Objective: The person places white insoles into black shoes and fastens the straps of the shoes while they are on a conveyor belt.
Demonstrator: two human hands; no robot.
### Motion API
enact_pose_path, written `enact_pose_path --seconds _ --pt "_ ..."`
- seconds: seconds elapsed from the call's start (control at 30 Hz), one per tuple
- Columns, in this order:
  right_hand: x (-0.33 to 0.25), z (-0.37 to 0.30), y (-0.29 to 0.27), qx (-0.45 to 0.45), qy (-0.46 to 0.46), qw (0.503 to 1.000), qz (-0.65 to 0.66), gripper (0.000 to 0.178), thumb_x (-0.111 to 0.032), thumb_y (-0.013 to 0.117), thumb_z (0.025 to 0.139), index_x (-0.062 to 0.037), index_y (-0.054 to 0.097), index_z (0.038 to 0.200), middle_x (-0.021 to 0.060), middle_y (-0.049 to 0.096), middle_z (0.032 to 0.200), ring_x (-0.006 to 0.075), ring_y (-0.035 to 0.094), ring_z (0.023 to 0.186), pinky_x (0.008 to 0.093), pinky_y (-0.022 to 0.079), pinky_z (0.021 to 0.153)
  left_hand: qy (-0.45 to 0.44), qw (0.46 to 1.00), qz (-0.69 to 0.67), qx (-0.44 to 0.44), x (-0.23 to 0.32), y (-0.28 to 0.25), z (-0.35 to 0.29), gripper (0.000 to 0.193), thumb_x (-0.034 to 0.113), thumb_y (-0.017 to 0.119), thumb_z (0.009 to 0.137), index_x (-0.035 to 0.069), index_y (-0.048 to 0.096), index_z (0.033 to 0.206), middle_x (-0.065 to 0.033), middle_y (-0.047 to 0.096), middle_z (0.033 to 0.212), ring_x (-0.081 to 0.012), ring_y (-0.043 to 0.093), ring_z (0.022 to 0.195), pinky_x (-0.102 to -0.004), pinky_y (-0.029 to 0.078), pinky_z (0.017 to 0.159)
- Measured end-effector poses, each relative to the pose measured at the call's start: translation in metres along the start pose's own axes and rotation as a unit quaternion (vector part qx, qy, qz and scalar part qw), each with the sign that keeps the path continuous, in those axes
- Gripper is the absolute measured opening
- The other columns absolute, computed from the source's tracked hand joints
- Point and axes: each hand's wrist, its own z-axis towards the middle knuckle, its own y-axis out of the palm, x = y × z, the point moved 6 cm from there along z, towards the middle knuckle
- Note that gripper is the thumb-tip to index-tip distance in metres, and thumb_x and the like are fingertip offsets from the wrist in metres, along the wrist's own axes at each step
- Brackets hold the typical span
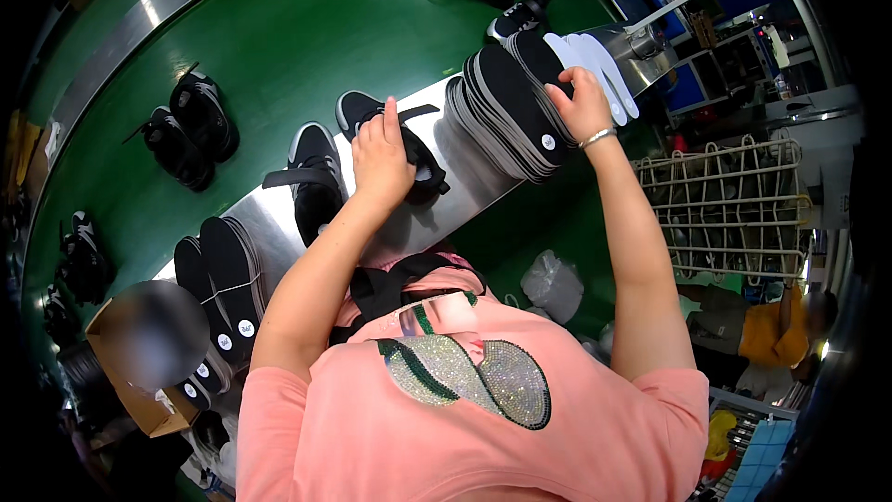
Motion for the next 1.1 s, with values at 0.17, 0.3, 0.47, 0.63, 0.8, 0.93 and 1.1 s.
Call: enact_pose_path --seconds 0.17,0.3,0.47,0.63,0.8,0.93,1.1 --pt "0.044 0.015 0.038 -0.158 0.109 0.981 0.002 0.049 -0.042 0.072 0.065 -0.0055 0.049 0.088 0.0162 0.060 0.085 0.0338 0.057 0.081 0.0379 0.045 0.070 -0.010 0.998 -0.065 0.002 -0.014 -0.009 0.005 0.034 0.012 0.062 0.067 0.003 0.048 0.097 -0.0161 0.054 0.091 -0.0339 0.052 0.088 -0.0409 0.042 0.076" --pt "0.032 0.024 0.009 -0.108 0.093 0.989 -0.045 0.042 -0.041 0.071 0.066 -0.0065 0.053 0.081 0.0139 0.061 0.074 0.0312 0.058 0.073 0.0369 0.044 0.066 -0.039 0.996 -0.064 -0.036 -0.016 -0.016 0.007 0.029 0.018 0.062 0.074 0.004 0.047 0.094 -0.0175 0.059 0.077 -0.0352 0.057 0.076 -0.0435 0.045 0.065" --pt "-0.028 -0.009 -0.019 -0.251 0.184 0.812 0.493 0.025 -0.027 0.061 0.080 -0.0024 0.060 0.079 0.0020 0.057 0.065 0.0108 0.056 0.058 0.0222 0.042 0.049 -0.105 0.980 -0.157 -0.058 -0.024 -0.009 0.013 0.031 0.021 0.063 0.073 0.002 0.051 0.094 -0.0211 0.060 0.074 -0.0377 0.058 0.075 -0.0444 0.046 0.068" --pt "-0.100 -0.080 0.030 -0.559 0.165 0.728 0.362 0.027 -0.027 0.062 0.074 0.0004 0.062 0.072 0.0067 0.059 0.063 0.0143 0.058 0.058 0.0271 0.045 0.047 -0.131 0.945 -0.241 -0.179 -0.031 0.014 0.014 0.027 0.020 0.062 0.074 -0.002 0.059 0.089 -0.0115 0.061 0.071 -0.0205 0.059 0.067 -0.0317 0.045 0.063" --pt "-0.146 -0.073 0.071 -0.511 -0.091 0.848 0.108 0.027 -0.025 0.058 0.066 0.0020 0.062 0.069 0.0209 0.059 0.067 0.0313 0.059 0.064 0.0377 0.046 0.064 -0.155 0.936 -0.261 -0.180 -0.031 0.024 0.007 0.022 0.018 0.059 0.078 -0.001 0.059 0.089 -0.0136 0.061 0.071 -0.0220 0.059 0.067 -0.0320 0.045 0.063" --pt "-0.151 -0.070 0.090 -0.612 -0.082 0.781 0.095 0.032 -0.030 0.058 0.067 0.0012 0.064 0.071 0.0205 0.060 0.067 0.0310 0.061 0.067 0.0369 0.048 0.065 -0.162 0.955 -0.222 -0.112 -0.032 0.021 0.009 0.020 0.018 0.058 0.078 0.001 0.058 0.087 -0.0180 0.061 0.074 -0.0321 0.059 0.070 -0.0380 0.045 0.064" --pt "-0.125 -0.057 0.094 -0.639 0.106 0.737 0.194 0.030 -0.027 0.056 0.067 0.0019 0.064 0.067 0.0165 0.059 0.061 0.0270 0.060 0.055 0.0349 0.047 0.056 -0.183 0.963 -0.180 -0.081 -0.030 0.019 0.015 0.020 0.022 0.057 0.078 0.004 0.058 0.087 -0.0194 0.061 0.073 -0.0381 0.058 0.072 -0.0449 0.045 0.067"
